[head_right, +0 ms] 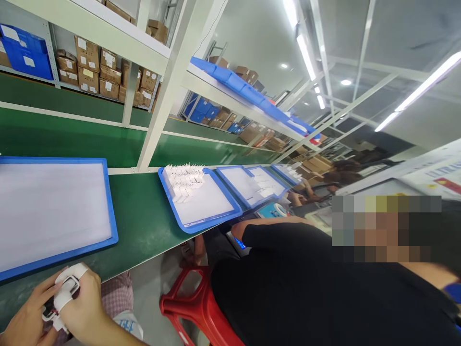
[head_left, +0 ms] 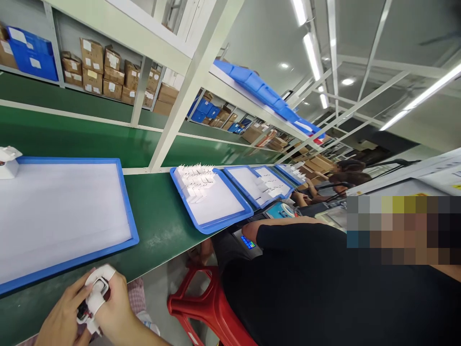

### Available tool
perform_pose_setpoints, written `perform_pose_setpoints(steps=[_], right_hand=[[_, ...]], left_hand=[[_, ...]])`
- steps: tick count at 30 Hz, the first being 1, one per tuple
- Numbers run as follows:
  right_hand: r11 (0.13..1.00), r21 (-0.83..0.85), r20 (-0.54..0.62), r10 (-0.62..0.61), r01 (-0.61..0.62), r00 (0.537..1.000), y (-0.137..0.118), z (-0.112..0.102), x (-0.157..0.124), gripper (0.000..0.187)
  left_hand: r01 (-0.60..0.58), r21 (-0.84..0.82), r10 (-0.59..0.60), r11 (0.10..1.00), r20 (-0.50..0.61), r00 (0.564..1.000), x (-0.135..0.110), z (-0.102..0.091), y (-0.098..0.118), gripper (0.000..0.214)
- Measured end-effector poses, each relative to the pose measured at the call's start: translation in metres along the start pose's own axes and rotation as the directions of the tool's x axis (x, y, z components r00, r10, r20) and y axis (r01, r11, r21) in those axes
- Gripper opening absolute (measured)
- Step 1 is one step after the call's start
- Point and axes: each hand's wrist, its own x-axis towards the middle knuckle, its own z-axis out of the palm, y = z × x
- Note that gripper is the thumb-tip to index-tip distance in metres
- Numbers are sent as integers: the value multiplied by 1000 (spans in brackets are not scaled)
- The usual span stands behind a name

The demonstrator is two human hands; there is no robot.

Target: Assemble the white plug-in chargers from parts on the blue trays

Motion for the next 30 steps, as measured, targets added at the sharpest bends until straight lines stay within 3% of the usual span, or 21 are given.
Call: perform_pose_setpoints(steps=[5,12,20,23,25,27,30], right_hand=[[969,174,135,153,-176,979,-6,-8,11,15],[959,198,203,163,-204,965,-12,-16,11,11],[930,305,177,157,-206,971,4,-27,7,27],[952,295,15,77,-78,997,8,-44,6,27],[992,106,-67,-67,74,995,8,-59,2,36],[954,-169,9,-251,249,968,9,-69,-4,37],[720,-484,251,-429,497,867,13,-63,-16,13]], left_hand=[[-58,19,59,998,-39,998,13,-12,11,45],[-3,-202,-1,979,-19,1000,37,-37,41,43],[232,-358,-149,905,244,958,42,-65,40,59],[276,-402,-163,873,293,942,40,-72,38,68],[328,-430,-198,841,319,927,38,-75,37,73],[376,-452,-230,809,344,910,38,-77,37,74],[407,-473,-252,782,358,899,40,-80,38,68]])
